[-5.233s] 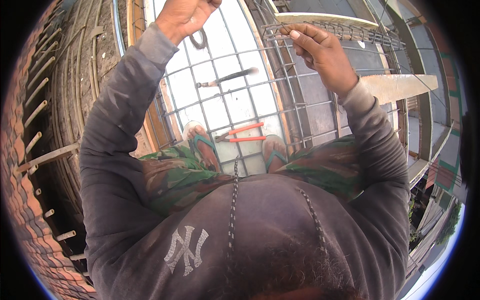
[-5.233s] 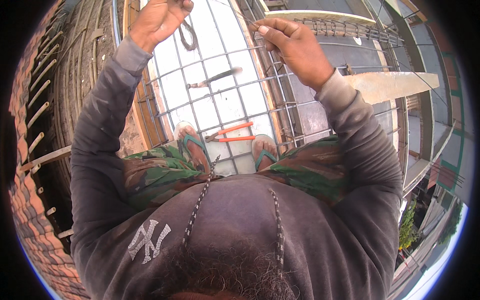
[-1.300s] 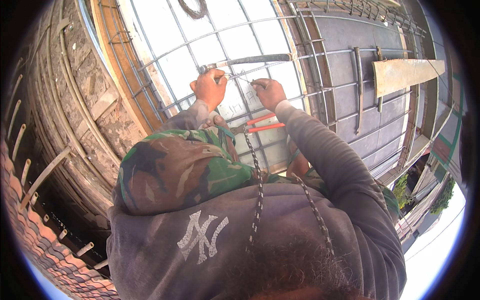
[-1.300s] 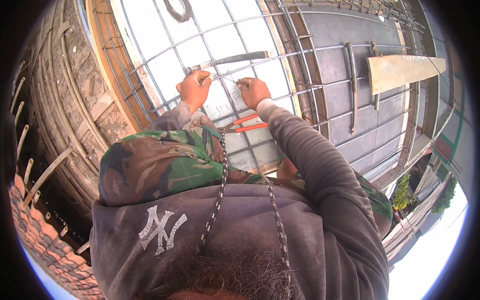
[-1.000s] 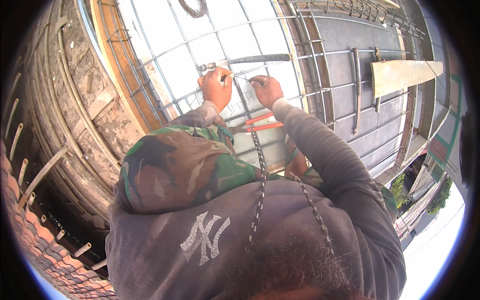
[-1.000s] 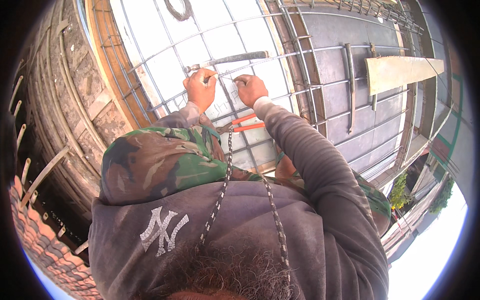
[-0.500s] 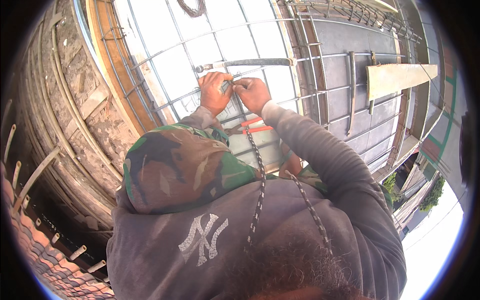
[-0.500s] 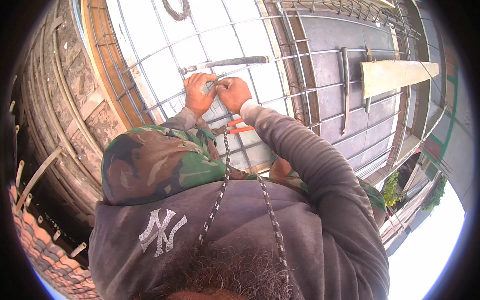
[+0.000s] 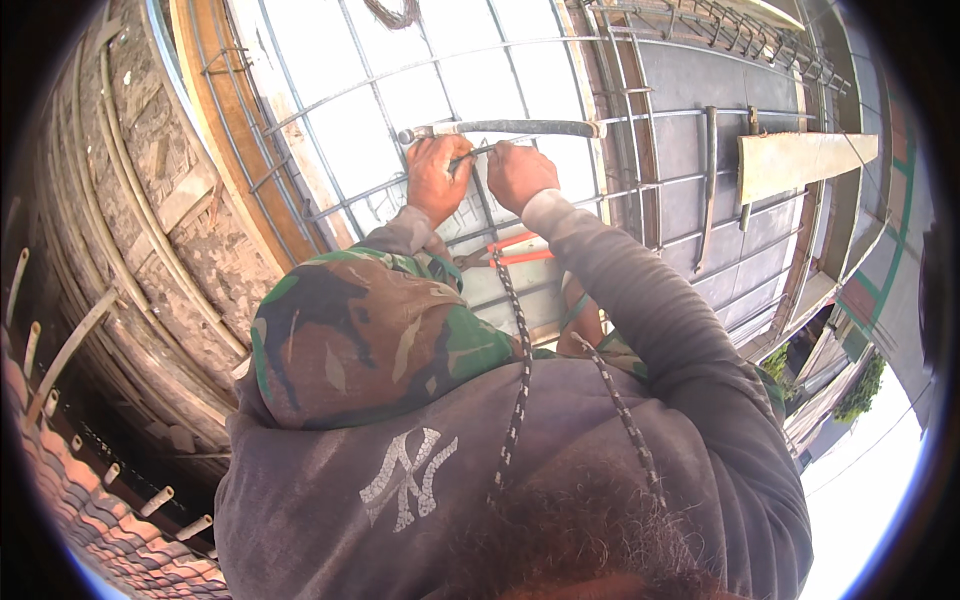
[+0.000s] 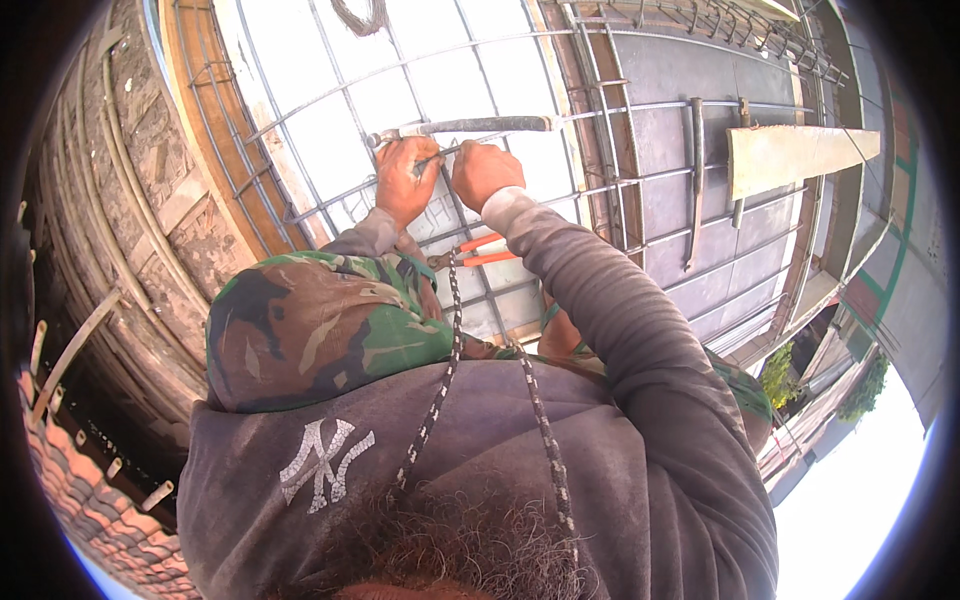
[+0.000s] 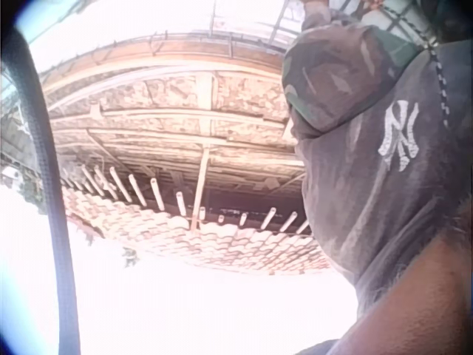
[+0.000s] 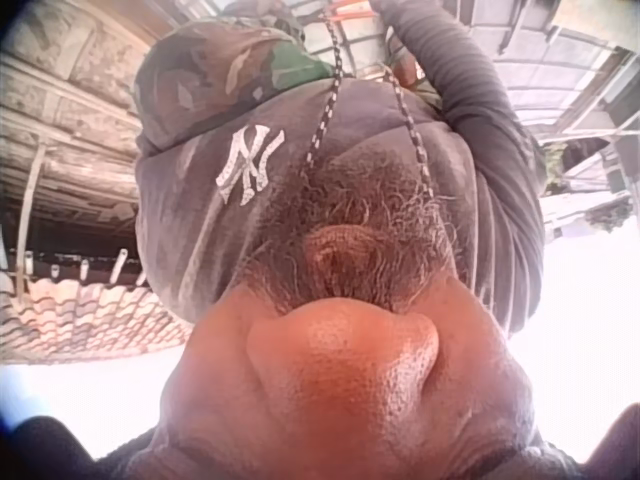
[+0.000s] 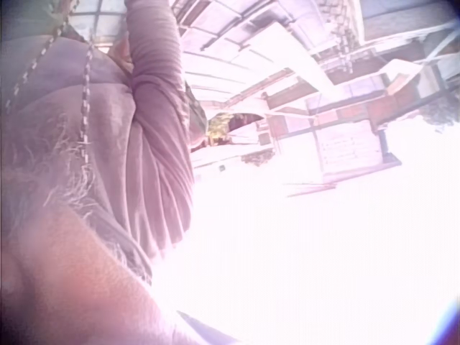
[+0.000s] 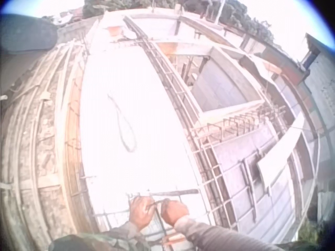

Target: The person uses wire and pliers to tie and secure metal mesh reinforcement on a construction site.

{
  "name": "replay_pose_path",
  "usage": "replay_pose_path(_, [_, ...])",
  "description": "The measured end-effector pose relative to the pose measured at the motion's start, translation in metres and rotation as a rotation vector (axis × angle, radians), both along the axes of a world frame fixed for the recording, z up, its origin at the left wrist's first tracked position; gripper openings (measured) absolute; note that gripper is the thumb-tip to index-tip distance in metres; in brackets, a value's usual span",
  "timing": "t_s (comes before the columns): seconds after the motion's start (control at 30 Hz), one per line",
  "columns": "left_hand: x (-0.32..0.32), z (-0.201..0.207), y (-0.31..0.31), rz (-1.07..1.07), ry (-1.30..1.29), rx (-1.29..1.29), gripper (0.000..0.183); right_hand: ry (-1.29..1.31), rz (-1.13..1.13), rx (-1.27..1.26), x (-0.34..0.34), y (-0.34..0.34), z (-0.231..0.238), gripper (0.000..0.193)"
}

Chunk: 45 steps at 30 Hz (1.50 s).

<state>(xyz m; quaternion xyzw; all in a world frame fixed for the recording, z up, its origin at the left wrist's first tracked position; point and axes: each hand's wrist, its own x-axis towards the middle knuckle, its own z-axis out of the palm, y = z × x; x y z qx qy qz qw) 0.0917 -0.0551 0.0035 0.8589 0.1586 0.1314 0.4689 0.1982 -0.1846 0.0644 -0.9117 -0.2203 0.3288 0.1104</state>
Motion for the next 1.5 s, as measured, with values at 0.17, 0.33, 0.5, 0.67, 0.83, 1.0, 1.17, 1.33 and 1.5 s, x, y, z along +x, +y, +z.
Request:
replay_pose_path(0.17, [-0.008, -0.005, 0.008, -0.108, 0.002, 0.088, 0.014, 0.943, -0.465, 0.268, 0.018, -0.002, 0.008, 0.025])
replay_pose_path(0.33, [-0.007, 0.004, 0.003, -0.091, -0.007, 0.084, 0.018, 1.258, -0.865, 0.551, 0.004, -0.038, 0.017, 0.035])
replay_pose_path(0.5, [-0.01, 0.008, -0.003, -0.056, -0.047, 0.065, 0.021, 0.258, 0.515, 0.051, -0.018, -0.122, 0.019, 0.043])
replay_pose_path(0.67, [-0.022, 0.018, -0.025, 0.118, 0.062, 0.022, 0.024, -0.118, 0.722, -0.039, -0.074, -0.15, 0.02, 0.05])
replay_pose_path(0.83, [-0.01, 0.023, -0.028, 0.294, 0.574, -1.48, 0.057, -0.314, 0.698, 0.046, -0.074, -0.148, 0.001, 0.044])
replay_pose_path(1.0, [-0.001, 0.041, -0.024, 0.242, 0.374, -1.842, 0.051, -0.079, 0.69, -0.055, -0.061, -0.131, 0.026, 0.037])
replay_pose_path(1.17, [0.001, 0.032, -0.023, 0.265, 0.364, -1.904, 0.028, 0.127, 0.382, -0.06, -0.042, -0.147, 0.058, 0.032])
replay_pose_path(1.33, [-0.016, 0.031, -0.013, 0.111, 0.434, -1.699, 0.02, 0.515, 0.066, -0.056, 0.012, -0.153, 0.051, 0.028])
replay_pose_path(1.5, [-0.013, 0.052, -0.018, 0.141, 0.496, -1.495, 0.025, 0.706, -0.003, 0.076, 0.033, -0.1, 0.075, 0.038])
